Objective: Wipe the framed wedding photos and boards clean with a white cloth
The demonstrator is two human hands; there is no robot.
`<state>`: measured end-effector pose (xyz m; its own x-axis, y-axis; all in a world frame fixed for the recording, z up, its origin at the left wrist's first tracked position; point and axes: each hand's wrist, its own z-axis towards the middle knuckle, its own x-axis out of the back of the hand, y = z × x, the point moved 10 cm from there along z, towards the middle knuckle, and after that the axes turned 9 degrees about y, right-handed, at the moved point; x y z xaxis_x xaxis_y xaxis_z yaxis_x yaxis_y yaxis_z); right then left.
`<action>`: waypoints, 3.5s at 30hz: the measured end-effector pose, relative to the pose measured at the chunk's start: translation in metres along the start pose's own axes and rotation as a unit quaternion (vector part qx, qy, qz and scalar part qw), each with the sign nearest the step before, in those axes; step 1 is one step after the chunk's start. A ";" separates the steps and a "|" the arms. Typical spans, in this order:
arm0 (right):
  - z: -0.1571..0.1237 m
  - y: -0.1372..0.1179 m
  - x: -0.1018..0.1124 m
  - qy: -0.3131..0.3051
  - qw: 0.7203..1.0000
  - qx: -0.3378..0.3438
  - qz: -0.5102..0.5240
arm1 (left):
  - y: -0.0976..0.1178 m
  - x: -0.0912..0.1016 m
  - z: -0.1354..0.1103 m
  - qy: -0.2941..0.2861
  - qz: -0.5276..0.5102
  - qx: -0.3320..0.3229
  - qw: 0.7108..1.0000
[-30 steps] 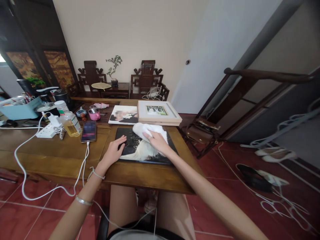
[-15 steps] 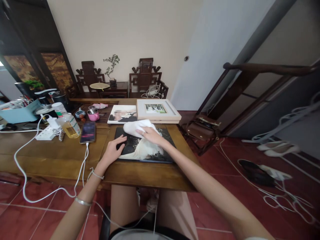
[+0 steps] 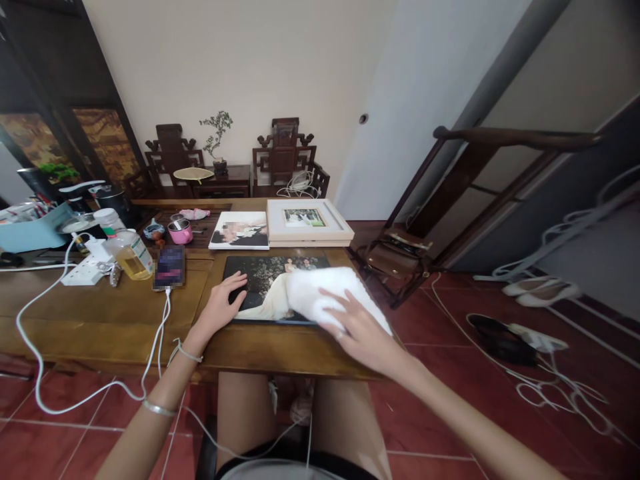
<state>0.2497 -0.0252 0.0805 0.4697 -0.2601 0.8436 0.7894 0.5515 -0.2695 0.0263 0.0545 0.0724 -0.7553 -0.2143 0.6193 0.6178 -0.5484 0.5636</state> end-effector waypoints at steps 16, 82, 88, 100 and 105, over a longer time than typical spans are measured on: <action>0.097 0.064 -0.028 -0.047 0.997 -0.046 -0.041 | 0.000 -0.002 -0.001 -0.018 0.018 -0.009 1.000; 0.072 -0.026 -0.043 -0.029 0.999 0.000 -0.034 | -0.015 -0.002 -0.002 0.000 0.029 0.018 0.999; 0.001 -0.081 -0.017 -0.061 0.996 0.052 0.034 | -0.015 -0.004 -0.003 0.002 0.033 0.015 0.999; 0.102 -0.005 -0.046 -0.051 0.998 0.010 -0.022 | -0.015 -0.003 -0.003 0.004 0.030 0.014 0.999; 0.144 0.004 -0.062 -0.047 0.997 -0.027 -0.061 | -0.015 -0.002 -0.001 0.005 0.028 0.013 1.000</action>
<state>0.1668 0.1068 0.0940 0.3317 -0.2448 0.9111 0.8598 0.4759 -0.1852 0.0181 0.0617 0.0624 -0.7214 -0.2519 0.6451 0.6644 -0.5143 0.5422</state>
